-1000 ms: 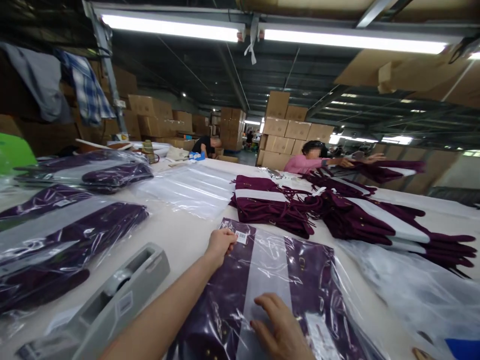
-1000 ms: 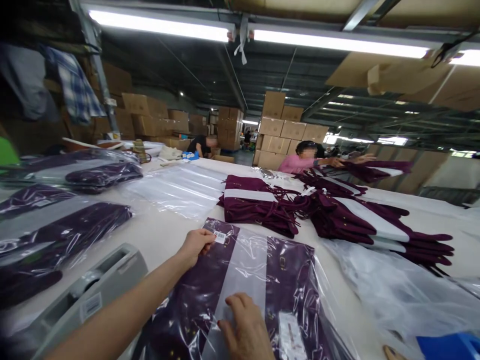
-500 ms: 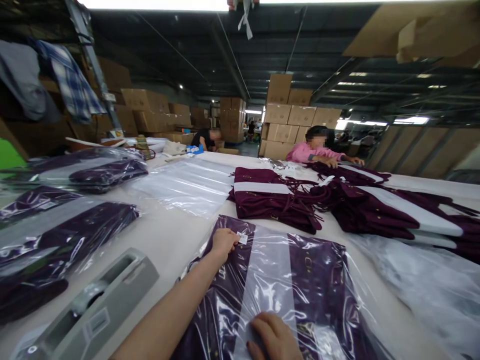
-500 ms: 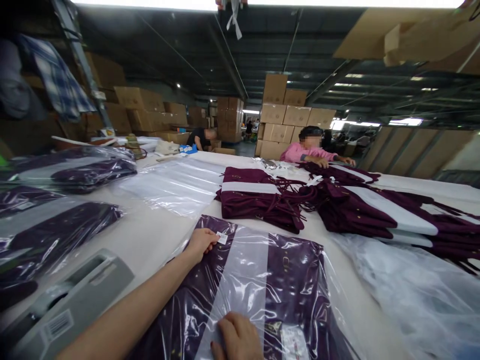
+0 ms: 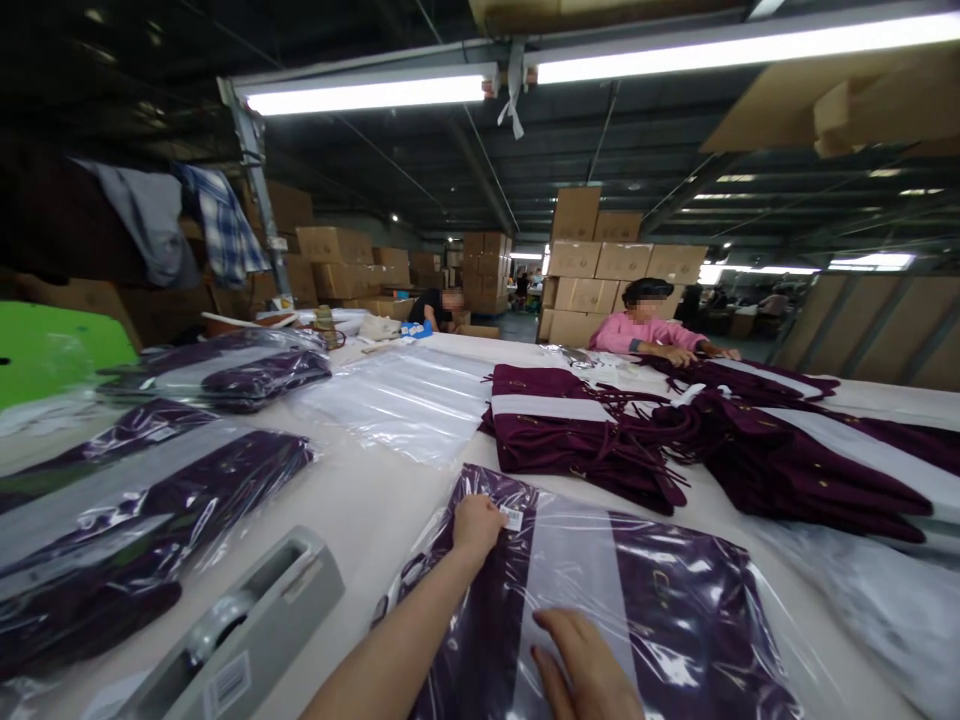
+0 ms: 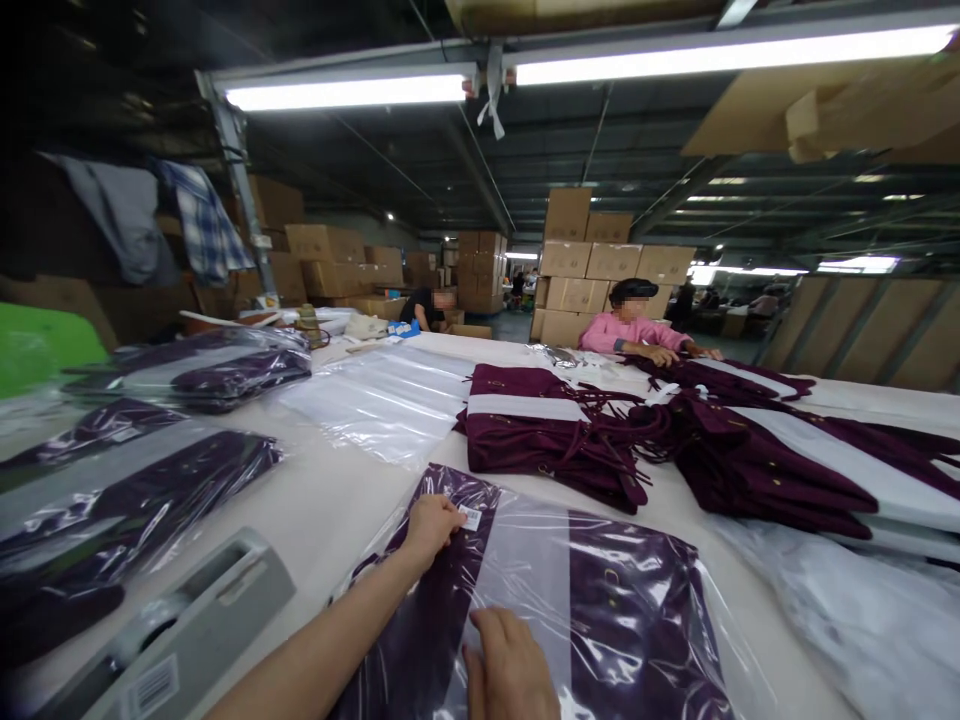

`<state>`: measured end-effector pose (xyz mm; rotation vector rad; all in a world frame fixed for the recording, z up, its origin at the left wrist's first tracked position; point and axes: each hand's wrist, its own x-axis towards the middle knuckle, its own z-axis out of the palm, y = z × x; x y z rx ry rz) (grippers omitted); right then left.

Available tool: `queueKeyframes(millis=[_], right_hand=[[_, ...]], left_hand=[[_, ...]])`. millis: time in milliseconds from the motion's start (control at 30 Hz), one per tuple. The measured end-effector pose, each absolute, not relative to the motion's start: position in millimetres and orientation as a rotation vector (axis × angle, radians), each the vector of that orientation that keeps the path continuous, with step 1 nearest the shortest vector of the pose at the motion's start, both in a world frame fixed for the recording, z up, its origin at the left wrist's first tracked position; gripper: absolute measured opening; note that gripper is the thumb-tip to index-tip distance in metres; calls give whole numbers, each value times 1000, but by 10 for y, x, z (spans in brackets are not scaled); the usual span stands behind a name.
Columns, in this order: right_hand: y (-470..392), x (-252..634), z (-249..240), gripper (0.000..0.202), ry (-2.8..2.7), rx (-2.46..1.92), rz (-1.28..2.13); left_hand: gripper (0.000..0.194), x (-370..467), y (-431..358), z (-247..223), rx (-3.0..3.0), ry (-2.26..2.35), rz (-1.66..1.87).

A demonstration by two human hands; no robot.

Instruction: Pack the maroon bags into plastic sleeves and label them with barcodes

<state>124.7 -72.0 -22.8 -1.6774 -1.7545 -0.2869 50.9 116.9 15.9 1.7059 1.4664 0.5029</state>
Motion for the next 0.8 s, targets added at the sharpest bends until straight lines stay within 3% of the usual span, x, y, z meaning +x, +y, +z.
queueKeyframes(millis=[267,533,667,800], right_hand=[[211,1246,-17,53,-1836,-2124,-285],[294,1293,-327,49,-1939,-2087,-440],[268,1250,-275,47,-1927,-2144,-354],[227,1176,-160,45,-1868,-2243,-215]], left_hand=[[18,518,1157,142,1769,1454,554],[10,538,1153,103,1777,1503,544],[4,526,1158,73,1800,1527,598],[11,495,1184,13,1843,1542,631]])
